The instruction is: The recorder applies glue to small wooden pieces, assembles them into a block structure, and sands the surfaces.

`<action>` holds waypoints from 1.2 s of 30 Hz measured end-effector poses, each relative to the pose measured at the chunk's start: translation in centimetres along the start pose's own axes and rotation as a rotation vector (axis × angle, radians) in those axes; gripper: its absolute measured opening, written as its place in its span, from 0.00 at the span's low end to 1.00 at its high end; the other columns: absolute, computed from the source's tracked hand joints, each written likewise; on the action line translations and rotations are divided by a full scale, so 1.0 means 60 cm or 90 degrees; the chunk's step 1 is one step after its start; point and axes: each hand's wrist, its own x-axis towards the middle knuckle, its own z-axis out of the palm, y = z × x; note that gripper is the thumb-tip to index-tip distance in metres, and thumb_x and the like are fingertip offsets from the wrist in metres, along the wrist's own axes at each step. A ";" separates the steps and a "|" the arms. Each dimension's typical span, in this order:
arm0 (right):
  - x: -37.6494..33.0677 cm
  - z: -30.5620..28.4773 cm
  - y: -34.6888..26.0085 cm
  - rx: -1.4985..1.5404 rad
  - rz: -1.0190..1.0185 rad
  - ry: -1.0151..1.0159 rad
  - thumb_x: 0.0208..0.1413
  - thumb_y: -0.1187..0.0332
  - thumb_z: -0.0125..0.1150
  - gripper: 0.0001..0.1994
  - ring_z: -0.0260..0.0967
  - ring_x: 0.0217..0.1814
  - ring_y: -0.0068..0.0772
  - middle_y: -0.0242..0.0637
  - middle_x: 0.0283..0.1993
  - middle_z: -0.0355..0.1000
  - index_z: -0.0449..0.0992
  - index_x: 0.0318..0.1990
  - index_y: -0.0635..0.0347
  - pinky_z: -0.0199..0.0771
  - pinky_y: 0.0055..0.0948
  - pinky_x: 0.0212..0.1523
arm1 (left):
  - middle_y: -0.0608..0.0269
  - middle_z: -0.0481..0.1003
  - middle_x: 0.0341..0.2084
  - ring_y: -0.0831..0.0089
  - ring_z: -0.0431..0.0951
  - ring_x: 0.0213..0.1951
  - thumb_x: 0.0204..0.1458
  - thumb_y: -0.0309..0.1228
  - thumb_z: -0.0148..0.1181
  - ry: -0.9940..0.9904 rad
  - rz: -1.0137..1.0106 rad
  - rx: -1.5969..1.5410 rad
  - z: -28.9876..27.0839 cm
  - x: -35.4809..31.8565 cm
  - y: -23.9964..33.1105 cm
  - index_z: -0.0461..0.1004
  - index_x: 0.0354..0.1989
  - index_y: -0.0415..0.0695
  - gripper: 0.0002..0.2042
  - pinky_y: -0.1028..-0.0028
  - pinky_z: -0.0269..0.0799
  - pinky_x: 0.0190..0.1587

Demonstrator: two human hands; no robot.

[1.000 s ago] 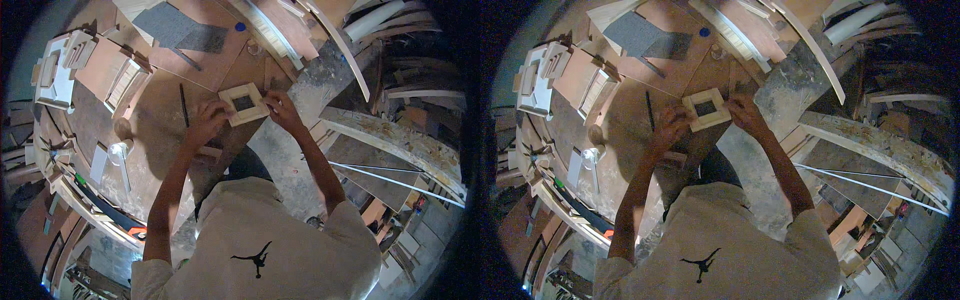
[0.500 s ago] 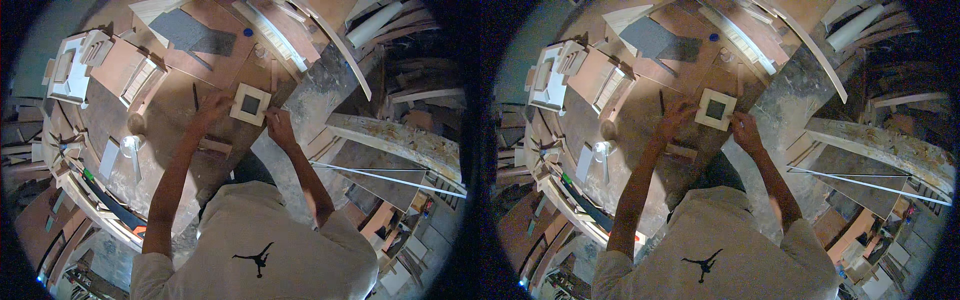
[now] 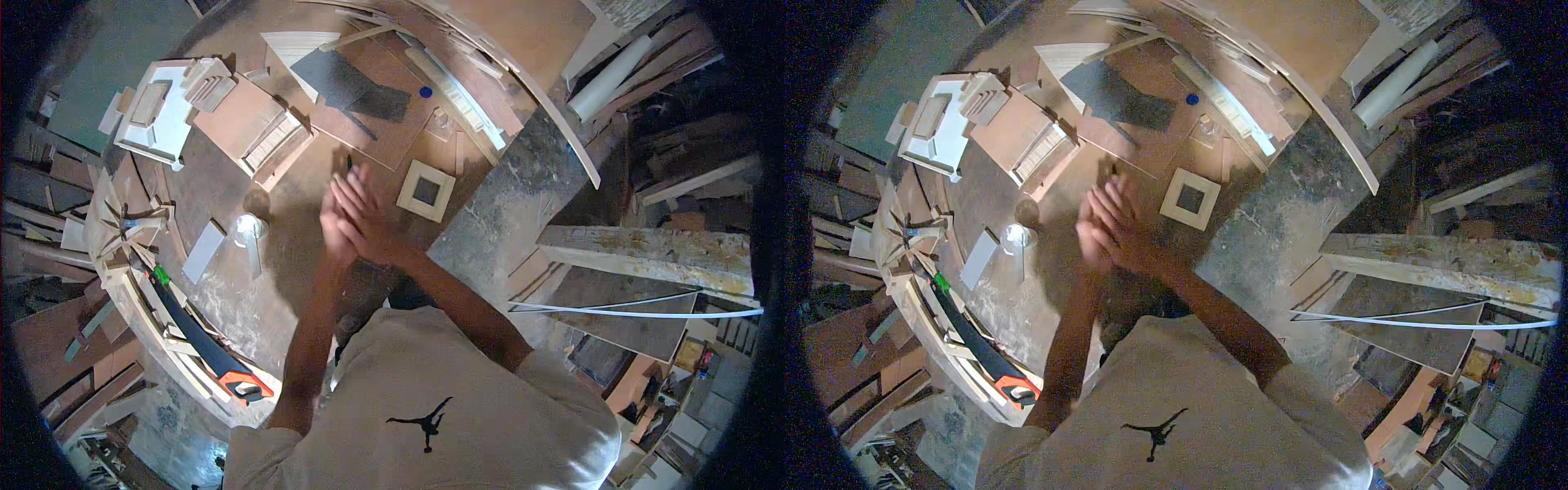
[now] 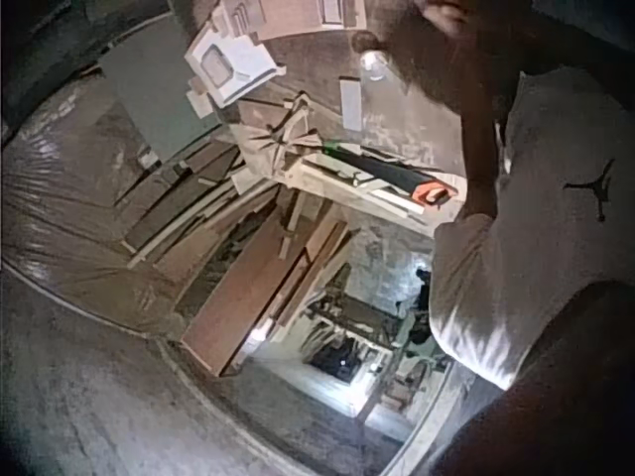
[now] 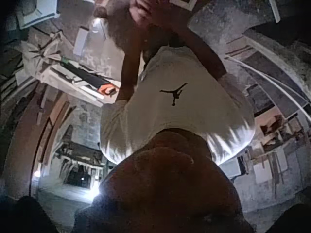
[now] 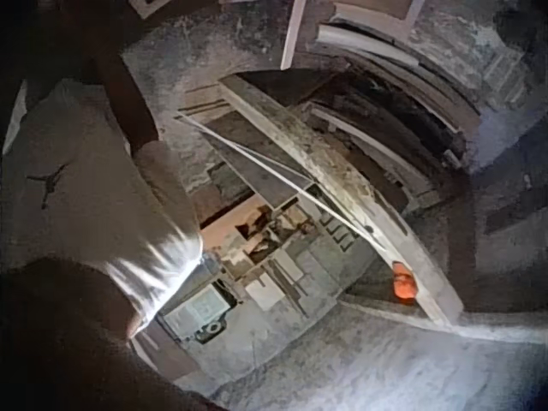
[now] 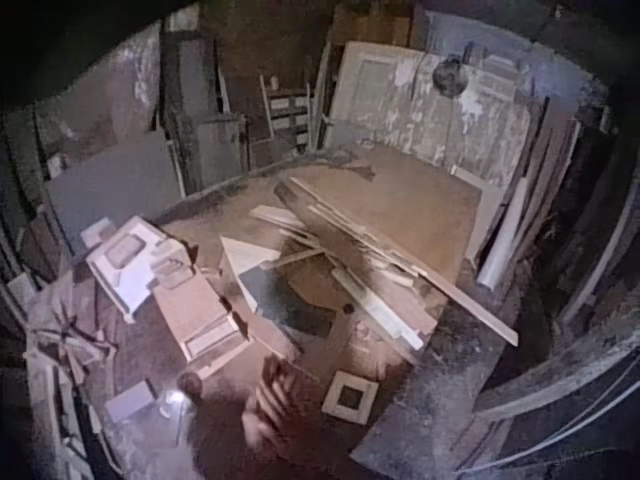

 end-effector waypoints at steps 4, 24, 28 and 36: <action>0.053 0.016 -0.002 -0.062 0.027 0.082 0.67 0.59 0.49 0.25 0.41 0.79 0.62 0.63 0.77 0.44 0.67 0.66 0.65 0.39 0.57 0.76 | 0.52 0.58 0.70 0.62 0.57 0.71 0.71 0.50 0.32 0.003 0.064 0.014 0.055 -0.036 0.038 0.50 0.72 0.37 0.32 0.68 0.49 0.73; 0.096 -0.034 0.242 -0.152 0.099 -0.009 0.50 0.51 0.73 0.36 0.50 0.74 0.59 0.51 0.71 0.57 0.69 0.65 0.54 0.49 0.55 0.73 | 0.74 0.69 0.32 0.76 0.66 0.34 0.64 0.37 0.50 0.160 0.174 0.245 -0.166 0.227 0.038 0.73 0.42 0.48 0.08 0.75 0.63 0.37; 0.057 -0.053 0.312 -0.256 0.180 -0.088 0.46 0.51 0.75 0.44 0.47 0.76 0.62 0.54 0.74 0.52 0.61 0.70 0.50 0.47 0.58 0.74 | 0.72 0.69 0.33 0.76 0.67 0.35 0.63 0.40 0.50 0.290 0.104 0.301 -0.042 0.258 0.001 0.75 0.46 0.47 0.13 0.74 0.64 0.36; 0.100 -0.076 0.296 -0.207 0.109 -0.118 0.45 0.54 0.75 0.46 0.43 0.77 0.62 0.53 0.76 0.46 0.58 0.73 0.44 0.49 0.58 0.73 | 0.65 0.78 0.40 0.72 0.77 0.41 0.61 0.36 0.52 0.008 0.159 0.012 -0.079 0.261 0.028 0.75 0.50 0.42 0.14 0.69 0.74 0.44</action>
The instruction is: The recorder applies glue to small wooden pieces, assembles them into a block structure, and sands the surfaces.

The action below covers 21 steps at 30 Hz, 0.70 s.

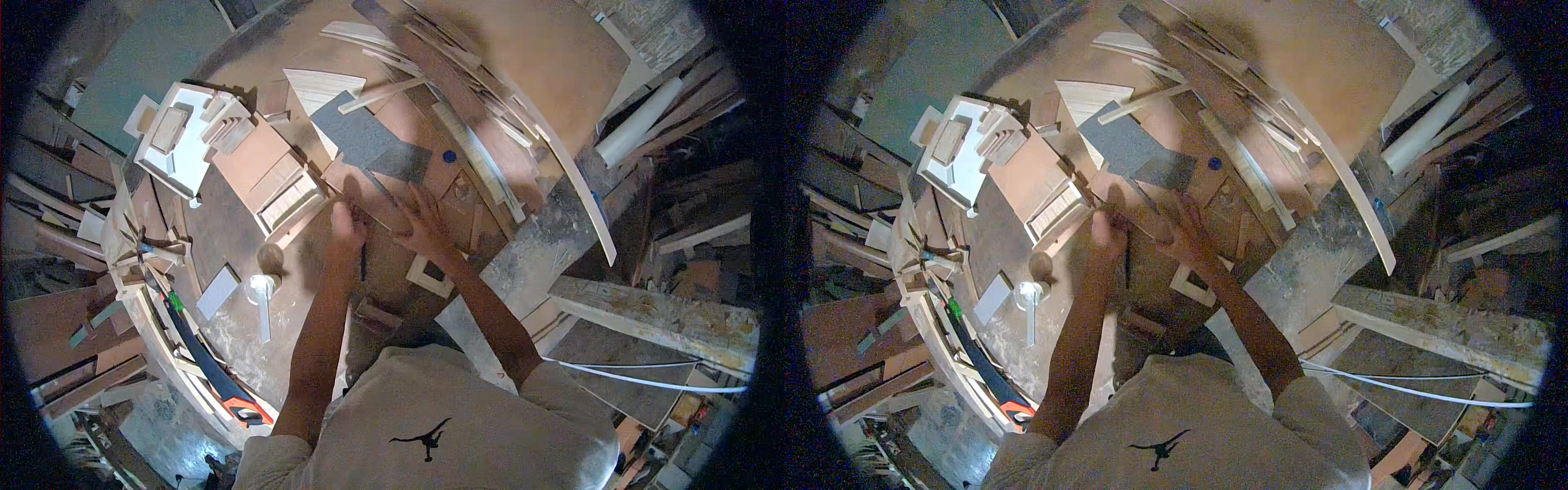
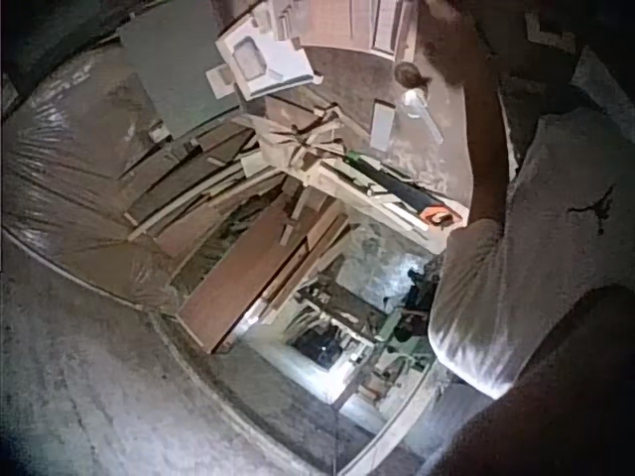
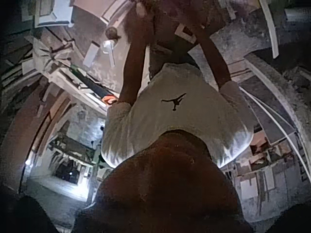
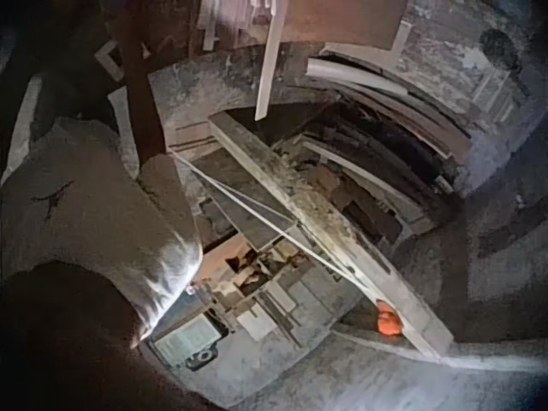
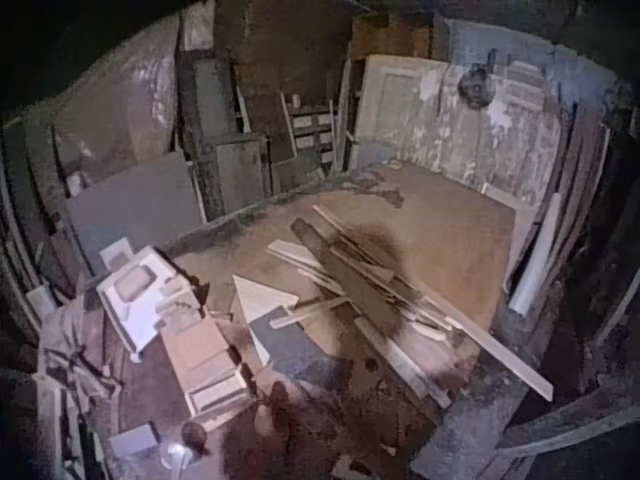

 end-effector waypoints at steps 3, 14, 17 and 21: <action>0.001 -0.046 0.003 -0.063 0.040 0.011 0.43 0.55 0.76 0.47 0.46 0.76 0.62 0.51 0.76 0.46 0.58 0.72 0.47 0.51 0.58 0.72 | 0.67 0.77 0.37 0.75 0.76 0.38 0.61 0.34 0.53 0.157 -0.035 0.025 0.169 0.006 0.019 0.76 0.47 0.43 0.11 0.73 0.74 0.41; 0.086 -0.158 -0.082 0.154 -0.045 0.195 0.50 0.62 0.72 0.33 0.58 0.71 0.54 0.48 0.69 0.60 0.67 0.64 0.58 0.59 0.47 0.69 | 0.59 0.76 0.41 0.71 0.79 0.41 0.56 0.18 0.60 0.264 0.109 0.086 0.218 0.061 0.042 0.58 0.65 0.40 0.28 0.73 0.77 0.42; 0.076 -0.168 -0.108 0.226 0.018 0.183 0.54 0.62 0.70 0.30 0.58 0.72 0.53 0.50 0.69 0.60 0.67 0.64 0.58 0.56 0.47 0.71 | 0.59 0.76 0.42 0.72 0.79 0.40 0.57 0.18 0.59 0.234 0.140 0.136 0.211 0.061 0.059 0.61 0.64 0.39 0.26 0.74 0.77 0.41; 0.035 -0.180 -0.109 0.232 0.077 0.237 0.59 0.60 0.66 0.27 0.57 0.72 0.51 0.49 0.69 0.61 0.69 0.63 0.59 0.54 0.46 0.72 | 0.57 0.78 0.43 0.75 0.79 0.40 0.58 0.20 0.59 0.297 0.181 0.318 0.247 0.030 0.120 0.68 0.59 0.38 0.20 0.77 0.76 0.38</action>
